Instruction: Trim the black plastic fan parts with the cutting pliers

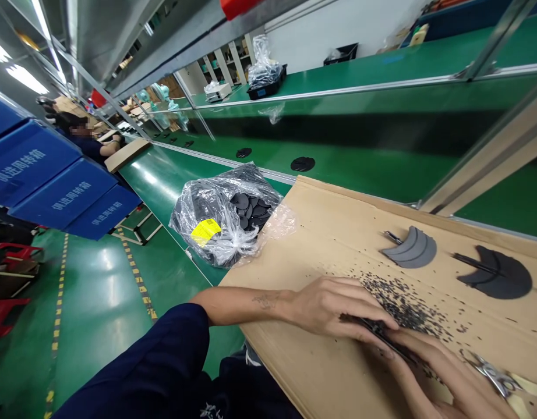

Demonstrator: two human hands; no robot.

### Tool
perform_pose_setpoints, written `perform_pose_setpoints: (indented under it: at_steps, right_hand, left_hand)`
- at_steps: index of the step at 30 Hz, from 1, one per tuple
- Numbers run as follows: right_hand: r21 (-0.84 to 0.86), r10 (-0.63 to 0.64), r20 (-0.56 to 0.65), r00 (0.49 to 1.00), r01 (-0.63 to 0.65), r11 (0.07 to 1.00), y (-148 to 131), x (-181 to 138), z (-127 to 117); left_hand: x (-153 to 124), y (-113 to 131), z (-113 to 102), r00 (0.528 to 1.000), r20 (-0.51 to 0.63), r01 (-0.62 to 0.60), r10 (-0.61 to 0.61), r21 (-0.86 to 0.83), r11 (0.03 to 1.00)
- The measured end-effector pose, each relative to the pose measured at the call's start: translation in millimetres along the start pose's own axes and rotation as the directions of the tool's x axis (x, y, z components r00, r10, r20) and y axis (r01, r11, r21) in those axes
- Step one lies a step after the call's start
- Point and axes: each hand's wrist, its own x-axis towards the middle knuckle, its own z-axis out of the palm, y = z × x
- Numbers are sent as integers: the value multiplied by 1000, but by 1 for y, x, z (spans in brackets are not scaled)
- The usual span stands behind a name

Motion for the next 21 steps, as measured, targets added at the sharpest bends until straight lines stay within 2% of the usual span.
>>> perform_pose_setpoints:
  at_steps: [3, 7, 9, 11, 13, 17, 21]
  right_hand:
    - [-15, -51, 3, 999, 51, 999, -2, 3, -1]
    - [24, -10, 5, 1000, 10, 1000, -7, 6, -4]
    - [55, 40, 19, 999, -41, 998, -12, 7, -4]
    - [88, 96, 36, 995, -99, 991, -18, 6, -4]
    - [113, 151, 69, 986, -158, 981, -23, 5, -4]
    - [183, 234, 131, 963, -255, 949, -28, 3, -5]
    - [227, 247, 104, 963, -265, 937, -31, 0, -6]
  left_hand:
    - [0, 0, -1, 1000, 2, 9, -9, 17, 1000]
    - [-3, -1, -1, 999, -52, 5, -7, -35, 999]
    - [-5, 1, 1, 988, -141, -76, 65, -78, 994]
    - [-6, 5, 2, 953, -266, -175, 143, -100, 979]
    - [-8, 11, 4, 919, -354, -217, 172, -91, 972]
    - [-12, 17, 4, 921, -362, -186, 145, -81, 979]
    - [-14, 21, 1, 936, -331, -174, 123, -129, 976]
